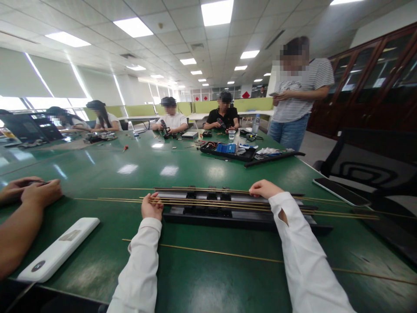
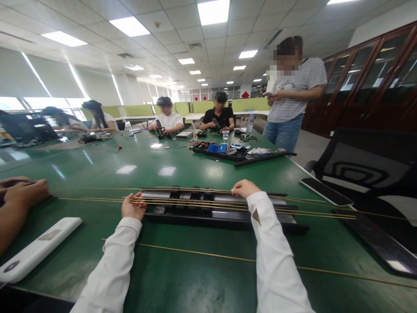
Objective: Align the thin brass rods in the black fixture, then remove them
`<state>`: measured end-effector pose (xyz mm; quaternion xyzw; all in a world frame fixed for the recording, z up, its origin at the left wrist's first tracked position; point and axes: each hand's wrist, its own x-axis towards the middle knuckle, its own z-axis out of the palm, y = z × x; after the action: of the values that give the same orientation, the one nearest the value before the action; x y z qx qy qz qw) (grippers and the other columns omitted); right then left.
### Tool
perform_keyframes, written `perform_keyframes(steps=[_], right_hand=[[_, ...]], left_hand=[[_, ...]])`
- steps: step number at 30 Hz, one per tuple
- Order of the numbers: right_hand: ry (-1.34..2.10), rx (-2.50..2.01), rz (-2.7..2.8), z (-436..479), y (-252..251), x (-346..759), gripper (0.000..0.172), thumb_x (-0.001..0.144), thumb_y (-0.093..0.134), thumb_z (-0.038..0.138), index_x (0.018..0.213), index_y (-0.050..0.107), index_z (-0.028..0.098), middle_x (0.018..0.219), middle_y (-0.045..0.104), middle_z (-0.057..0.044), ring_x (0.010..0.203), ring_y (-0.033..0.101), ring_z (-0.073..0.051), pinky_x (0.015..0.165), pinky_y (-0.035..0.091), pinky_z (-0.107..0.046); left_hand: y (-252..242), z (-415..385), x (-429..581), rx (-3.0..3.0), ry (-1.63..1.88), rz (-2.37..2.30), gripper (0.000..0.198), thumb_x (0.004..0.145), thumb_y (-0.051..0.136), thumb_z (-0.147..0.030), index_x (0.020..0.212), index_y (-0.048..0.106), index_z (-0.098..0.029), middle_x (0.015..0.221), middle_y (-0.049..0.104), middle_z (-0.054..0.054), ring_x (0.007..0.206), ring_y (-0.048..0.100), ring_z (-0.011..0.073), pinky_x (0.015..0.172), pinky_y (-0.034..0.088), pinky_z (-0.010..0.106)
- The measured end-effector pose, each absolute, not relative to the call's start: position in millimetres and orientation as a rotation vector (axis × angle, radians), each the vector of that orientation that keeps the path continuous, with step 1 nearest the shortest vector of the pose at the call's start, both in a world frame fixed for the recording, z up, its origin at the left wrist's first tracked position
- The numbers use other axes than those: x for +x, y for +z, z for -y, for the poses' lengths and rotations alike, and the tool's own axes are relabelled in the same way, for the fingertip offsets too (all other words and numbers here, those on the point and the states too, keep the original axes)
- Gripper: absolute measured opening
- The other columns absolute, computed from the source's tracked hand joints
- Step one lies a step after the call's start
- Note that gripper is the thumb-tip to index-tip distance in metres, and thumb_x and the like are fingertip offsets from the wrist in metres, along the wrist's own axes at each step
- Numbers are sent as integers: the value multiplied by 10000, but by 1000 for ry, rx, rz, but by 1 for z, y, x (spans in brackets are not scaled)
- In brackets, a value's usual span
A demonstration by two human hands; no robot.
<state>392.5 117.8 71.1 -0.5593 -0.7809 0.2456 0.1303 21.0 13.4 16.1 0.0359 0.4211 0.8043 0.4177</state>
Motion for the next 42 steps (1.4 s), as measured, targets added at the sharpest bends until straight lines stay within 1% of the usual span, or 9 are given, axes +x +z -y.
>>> perform_keyframes(steps=[4,7,12,16,20,24,30,42], right_hand=[[552,-1698,2235,-112,79,388,207,644,520,331,660,663,182,682,664,-19,695,578,-140,607,396,-200],[505,-1736,2224,-108,83,382,228,642,523,365,693,668,196,726,667,-25,727,579,-158,615,395,-212],[521,-1591,2302,-105,83,369,231,668,499,344,679,670,190,697,668,-21,696,580,-143,631,397,-200],[496,-1507,2335,-103,80,359,224,675,487,321,631,663,190,669,666,-9,669,576,-130,611,388,-193],[503,-1435,2330,-104,75,353,196,673,487,281,644,654,184,653,661,-4,661,576,-119,596,386,-186],[494,-1445,2330,-105,72,353,172,672,498,257,649,649,177,633,655,-7,649,573,-117,594,390,-188],[491,-1460,2353,-106,73,354,184,678,492,259,655,652,170,622,652,-13,637,573,-119,585,388,-190],[597,-1559,2290,-114,72,377,183,649,526,290,678,661,170,629,661,-17,631,582,-117,589,402,-185]], left_hand=[[16,-14,21,93,2019,-1058,168,668,421,-253,645,536,-133,512,431,-12,385,381,65,364,298,191],[14,-14,21,103,2024,-1060,178,672,416,-253,645,539,-127,510,431,-13,383,381,64,364,299,192],[15,-14,22,103,2027,-1072,175,664,428,-260,643,541,-129,524,446,-10,386,392,66,368,305,197],[16,-13,24,100,2026,-1079,171,658,433,-262,642,544,-133,523,449,-8,385,394,66,368,305,196],[17,-12,26,97,2027,-1081,166,655,434,-258,644,542,-132,512,438,-10,384,394,69,367,305,198],[19,-12,27,91,2024,-1072,160,655,433,-258,642,538,-139,512,434,-11,381,385,67,364,302,194],[19,-11,27,101,2029,-1051,154,656,434,-253,642,534,-137,525,430,-12,385,380,64,360,297,191],[17,-12,23,98,2032,-1060,150,648,440,-255,636,535,-139,518,424,-12,385,381,65,365,294,191]])
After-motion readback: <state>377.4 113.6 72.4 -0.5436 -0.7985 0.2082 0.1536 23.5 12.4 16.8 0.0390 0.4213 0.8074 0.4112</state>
